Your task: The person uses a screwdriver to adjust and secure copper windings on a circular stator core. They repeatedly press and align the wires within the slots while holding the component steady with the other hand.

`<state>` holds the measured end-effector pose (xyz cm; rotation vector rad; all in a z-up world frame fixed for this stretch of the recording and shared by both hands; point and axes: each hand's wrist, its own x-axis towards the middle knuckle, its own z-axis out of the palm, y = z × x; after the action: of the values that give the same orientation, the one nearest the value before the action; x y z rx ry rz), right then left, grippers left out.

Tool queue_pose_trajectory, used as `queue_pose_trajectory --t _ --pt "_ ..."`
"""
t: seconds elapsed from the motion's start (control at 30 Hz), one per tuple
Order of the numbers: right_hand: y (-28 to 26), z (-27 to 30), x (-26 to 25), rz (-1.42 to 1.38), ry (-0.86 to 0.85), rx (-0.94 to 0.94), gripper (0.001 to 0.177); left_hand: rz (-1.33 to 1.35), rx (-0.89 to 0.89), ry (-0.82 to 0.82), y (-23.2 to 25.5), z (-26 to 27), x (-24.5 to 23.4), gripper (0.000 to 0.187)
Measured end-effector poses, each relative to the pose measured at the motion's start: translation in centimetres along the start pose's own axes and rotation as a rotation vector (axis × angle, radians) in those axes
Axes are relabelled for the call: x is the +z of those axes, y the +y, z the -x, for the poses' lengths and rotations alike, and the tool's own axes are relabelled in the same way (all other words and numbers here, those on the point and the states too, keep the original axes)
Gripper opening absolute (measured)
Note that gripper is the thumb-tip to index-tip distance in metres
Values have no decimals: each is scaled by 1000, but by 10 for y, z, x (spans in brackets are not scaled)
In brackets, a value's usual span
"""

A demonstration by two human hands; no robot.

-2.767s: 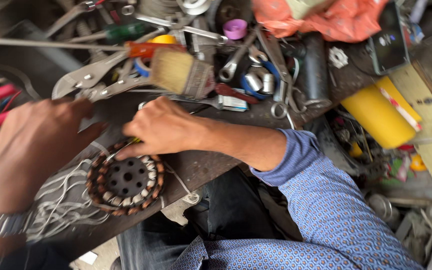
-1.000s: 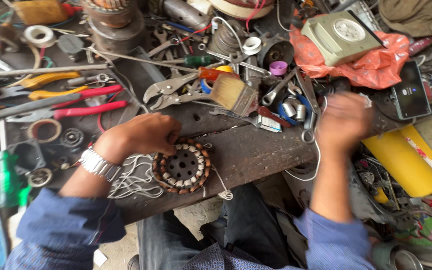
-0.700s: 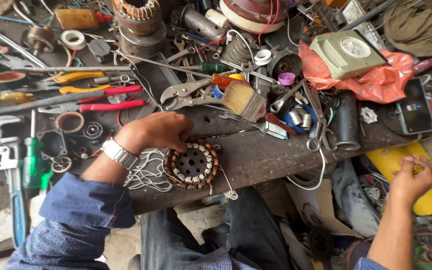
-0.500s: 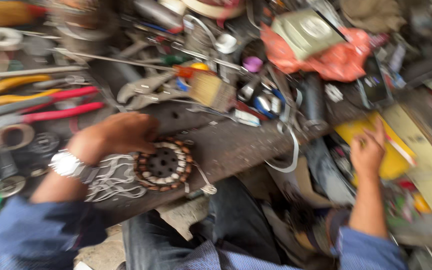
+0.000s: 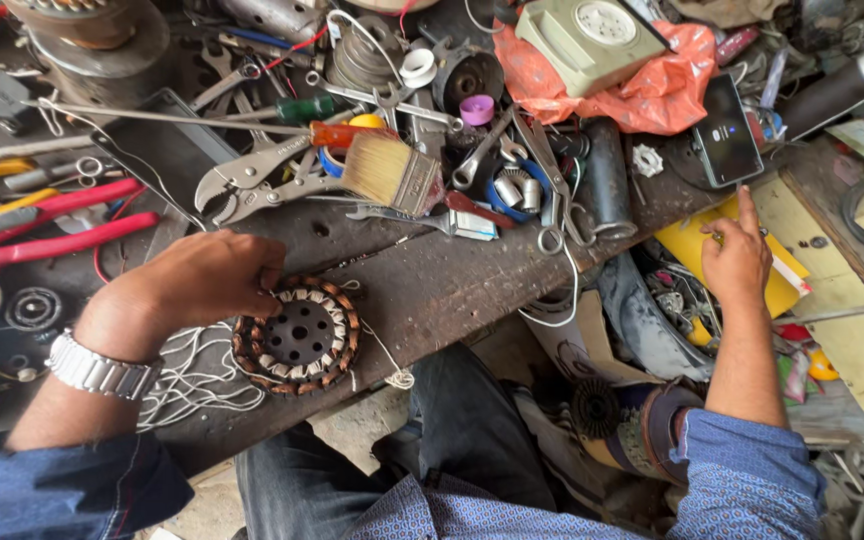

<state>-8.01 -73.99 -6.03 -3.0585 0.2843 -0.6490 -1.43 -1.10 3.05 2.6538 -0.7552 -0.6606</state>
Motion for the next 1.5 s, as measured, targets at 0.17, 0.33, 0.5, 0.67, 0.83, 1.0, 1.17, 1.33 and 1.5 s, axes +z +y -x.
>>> queue_pose_trajectory --t 0.17,0.33,0.5,0.67,0.83,1.0,1.17,1.33,1.5 --pt "-1 -14 8 13 0 -42 19 4 -7 8 -2 0 1 34" --pt "-2 -24 17 27 -13 -44 13 3 -12 2 0 2 -2 37" --pt "-5 -26 19 40 -25 -23 13 -6 -40 -6 2 2 -2 37" --pt "-9 -27 18 31 -9 -15 6 -7 -65 -37 5 3 -6 37" --pt "-10 -18 15 104 112 -52 5 -15 -81 -38 7 3 -7 38" --pt "-18 3 12 47 108 14 3 -28 -97 -40 7 4 -6 37" --pt "-27 31 10 99 186 -108 5 -36 -82 -15 6 4 -5 37" --pt "-40 51 7 -11 121 -32 11 -67 -89 -20 3 4 -1 30" --pt "-55 62 0 -50 175 -65 10 -75 -80 -12 2 3 0 29"
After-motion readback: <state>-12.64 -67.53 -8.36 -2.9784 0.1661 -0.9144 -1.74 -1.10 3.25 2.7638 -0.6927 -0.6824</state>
